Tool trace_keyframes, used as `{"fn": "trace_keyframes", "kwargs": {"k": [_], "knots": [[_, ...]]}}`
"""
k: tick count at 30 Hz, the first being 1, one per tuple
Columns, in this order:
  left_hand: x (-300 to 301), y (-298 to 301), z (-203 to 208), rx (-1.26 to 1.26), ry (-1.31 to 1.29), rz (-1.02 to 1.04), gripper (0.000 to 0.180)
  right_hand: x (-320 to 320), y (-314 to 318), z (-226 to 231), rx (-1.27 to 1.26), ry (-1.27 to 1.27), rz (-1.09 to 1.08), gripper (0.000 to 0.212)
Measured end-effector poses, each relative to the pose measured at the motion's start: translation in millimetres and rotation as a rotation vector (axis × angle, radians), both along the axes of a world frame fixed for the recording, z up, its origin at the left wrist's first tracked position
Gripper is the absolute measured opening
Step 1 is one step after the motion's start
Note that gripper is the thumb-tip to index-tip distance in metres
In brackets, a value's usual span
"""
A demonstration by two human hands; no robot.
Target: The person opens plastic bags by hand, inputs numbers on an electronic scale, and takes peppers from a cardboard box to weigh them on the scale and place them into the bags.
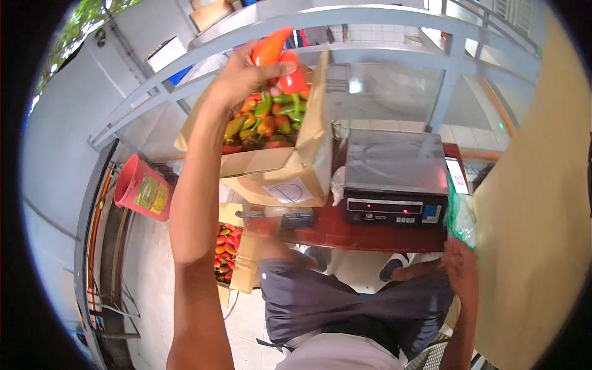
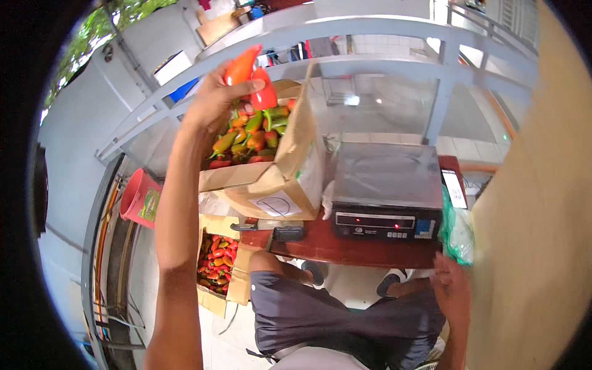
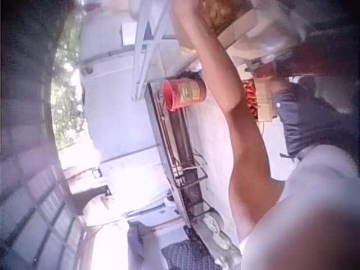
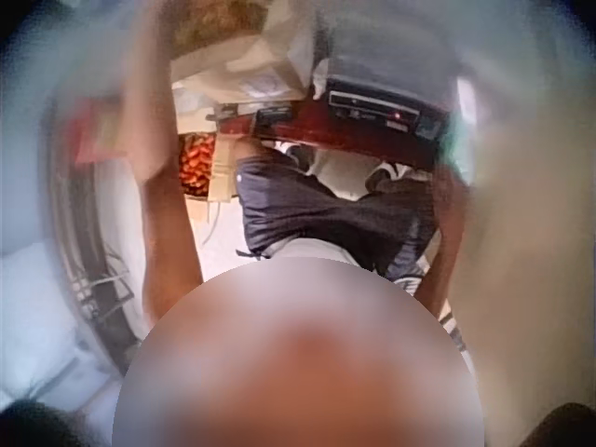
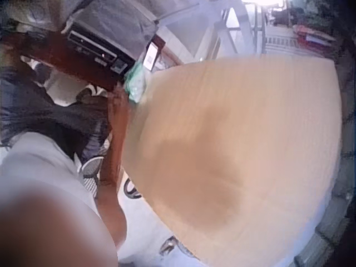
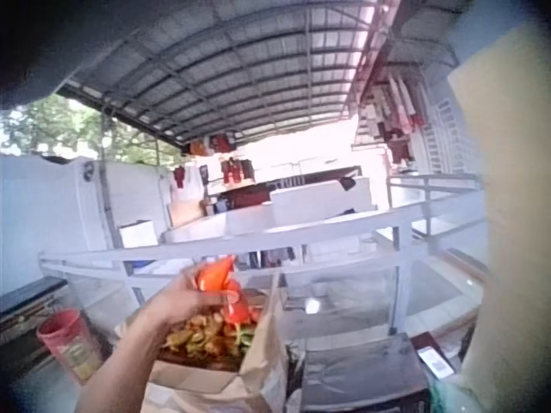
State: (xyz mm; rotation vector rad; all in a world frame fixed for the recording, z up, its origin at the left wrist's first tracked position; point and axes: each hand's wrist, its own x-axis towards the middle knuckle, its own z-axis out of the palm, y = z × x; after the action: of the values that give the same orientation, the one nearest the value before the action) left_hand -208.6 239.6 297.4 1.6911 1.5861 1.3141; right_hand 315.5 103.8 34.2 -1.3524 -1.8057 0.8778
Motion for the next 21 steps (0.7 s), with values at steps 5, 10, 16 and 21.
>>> {"fn": "trace_keyframes", "kwargs": {"k": [5,10,16,21], "knots": [[167.3,7.1,-72.5,-0.182,-0.208,-0.464,0.049,-98.0,83.4,40.8,-0.088,0.898,0.172,0.072],[236.4,100.9,-251.0,-0.498,-0.355,-0.332,0.051,-101.3,180.7,-16.4,-0.264,0.694,0.090,0.068],[269.9,133.7,-321.2,-0.229,0.444,0.005,0.043,-79.0,240.9,-74.5,0.231,-0.386,-0.180,0.069],[257.8,122.5,-304.8,-0.130,0.808,-0.198,0.050,-99.4,220.2,-65.9,0.322,-0.457,-0.177,0.070]]}}
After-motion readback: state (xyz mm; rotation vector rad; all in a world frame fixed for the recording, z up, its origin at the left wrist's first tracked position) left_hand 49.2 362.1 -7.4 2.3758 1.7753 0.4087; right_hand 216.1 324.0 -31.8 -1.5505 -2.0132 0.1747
